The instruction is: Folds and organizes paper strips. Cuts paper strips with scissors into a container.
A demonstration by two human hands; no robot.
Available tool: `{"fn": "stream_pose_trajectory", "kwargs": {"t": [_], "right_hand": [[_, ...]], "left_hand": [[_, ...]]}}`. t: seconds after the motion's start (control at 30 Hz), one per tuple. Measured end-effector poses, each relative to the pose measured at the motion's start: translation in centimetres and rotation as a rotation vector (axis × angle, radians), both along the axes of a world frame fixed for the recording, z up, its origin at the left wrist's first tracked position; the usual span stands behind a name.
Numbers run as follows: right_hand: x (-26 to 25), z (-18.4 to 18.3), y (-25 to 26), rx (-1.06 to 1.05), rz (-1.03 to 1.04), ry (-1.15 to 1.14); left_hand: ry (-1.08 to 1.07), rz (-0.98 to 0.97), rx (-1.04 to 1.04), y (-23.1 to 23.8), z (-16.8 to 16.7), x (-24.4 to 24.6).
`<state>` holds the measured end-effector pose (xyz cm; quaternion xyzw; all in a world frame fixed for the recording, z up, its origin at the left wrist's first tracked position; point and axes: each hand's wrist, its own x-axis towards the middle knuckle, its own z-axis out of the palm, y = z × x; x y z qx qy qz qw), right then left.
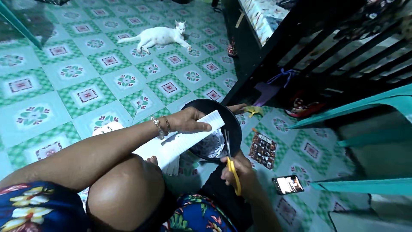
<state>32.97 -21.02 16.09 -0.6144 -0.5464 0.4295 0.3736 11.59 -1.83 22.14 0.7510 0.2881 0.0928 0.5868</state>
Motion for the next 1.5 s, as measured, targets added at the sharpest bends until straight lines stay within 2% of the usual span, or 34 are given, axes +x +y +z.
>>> {"fn": "stream_pose_trajectory", "kwargs": {"t": [0.1, 0.53, 0.67, 0.77, 1.03, 1.2, 1.5], "right_hand": [[-0.2, 0.3, 0.1, -0.017, 0.026, -0.037], [-1.0, 0.4, 0.6, 0.011, -0.016, -0.084], [-1.1, 0.2, 0.3, 0.003, -0.037, -0.109], [-1.3, -0.7, 0.2, 0.071, -0.050, -0.108], [-1.5, -1.8, 0.0, 0.161, -0.051, -0.121], [-1.7, -1.1, 0.3, 0.024, -0.045, -0.202], [-1.8, -1.0, 0.6, 0.049, -0.077, -0.137]], "left_hand": [[0.080, -0.055, 0.013, 0.0, 0.3, 0.0], [0.187, -0.166, -0.067, 0.2, 0.4, 0.3], [0.170, -0.143, -0.082, 0.1, 0.4, 0.5], [0.143, -0.110, -0.039, 0.0, 0.2, 0.8], [0.135, -0.147, 0.063, 0.2, -0.3, 1.3], [0.160, -0.153, 0.070, 0.1, -0.4, 1.8], [0.207, -0.118, -0.024, 0.2, -0.4, 2.4]]}}
